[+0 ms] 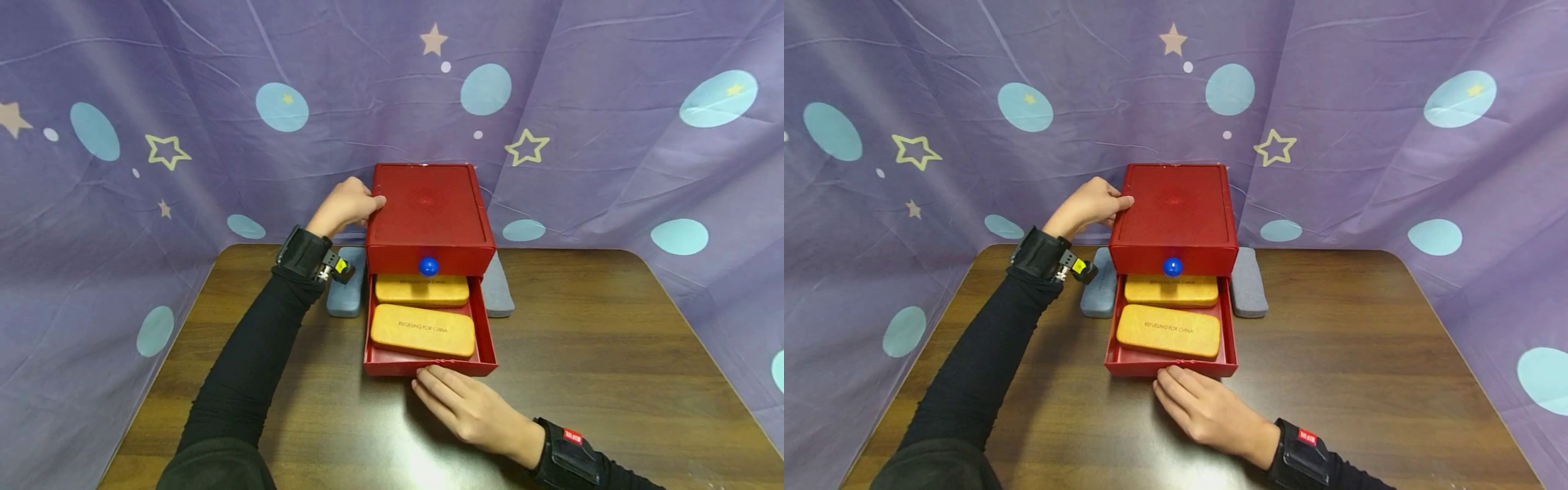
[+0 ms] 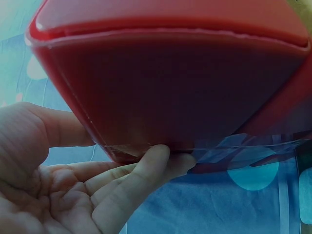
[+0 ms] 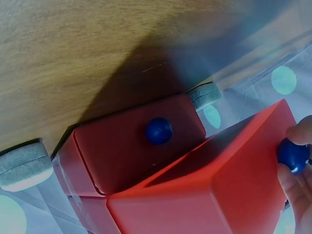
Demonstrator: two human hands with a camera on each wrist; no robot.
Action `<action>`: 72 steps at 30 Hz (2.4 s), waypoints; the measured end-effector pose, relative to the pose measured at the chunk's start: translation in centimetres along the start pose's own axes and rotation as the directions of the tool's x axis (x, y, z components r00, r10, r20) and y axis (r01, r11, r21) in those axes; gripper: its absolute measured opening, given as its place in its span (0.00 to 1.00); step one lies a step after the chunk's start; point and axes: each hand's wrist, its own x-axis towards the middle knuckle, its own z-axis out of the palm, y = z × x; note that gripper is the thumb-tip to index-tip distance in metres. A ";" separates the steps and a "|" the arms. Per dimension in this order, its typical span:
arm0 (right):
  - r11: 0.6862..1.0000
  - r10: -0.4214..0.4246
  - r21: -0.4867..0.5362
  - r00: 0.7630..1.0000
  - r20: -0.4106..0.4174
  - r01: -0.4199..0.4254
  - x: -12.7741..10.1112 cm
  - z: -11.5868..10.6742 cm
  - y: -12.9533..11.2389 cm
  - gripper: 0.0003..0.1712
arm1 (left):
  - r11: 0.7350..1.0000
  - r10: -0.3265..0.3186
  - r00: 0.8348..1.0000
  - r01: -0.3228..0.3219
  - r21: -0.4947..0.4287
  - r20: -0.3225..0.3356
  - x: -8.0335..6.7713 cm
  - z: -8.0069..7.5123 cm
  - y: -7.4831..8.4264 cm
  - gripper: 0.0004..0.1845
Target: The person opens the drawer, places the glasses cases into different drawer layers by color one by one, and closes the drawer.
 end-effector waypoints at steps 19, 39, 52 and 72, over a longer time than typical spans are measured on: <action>1.000 -0.004 0.007 0.999 0.034 0.003 0.5 -0.8 0.6 0.20 | 1.000 -0.004 1.000 0.005 -0.022 0.007 -0.2 -0.1 0.1 0.27; 0.999 0.018 -0.051 0.998 0.058 -0.015 1.5 -1.2 2.0 0.21 | 1.000 0.015 1.000 -0.015 -0.003 -0.007 0.1 0.1 -0.2 0.28; 0.994 0.102 -0.037 0.989 0.107 -0.099 2.5 -0.8 3.1 0.26 | 1.000 0.019 1.000 -0.019 0.002 0.004 0.0 0.0 -0.2 0.29; 0.973 0.230 -0.030 0.963 0.141 -0.228 3.3 0.8 4.7 0.29 | 0.999 0.042 0.999 -0.042 0.025 -0.014 0.0 0.2 -0.4 0.28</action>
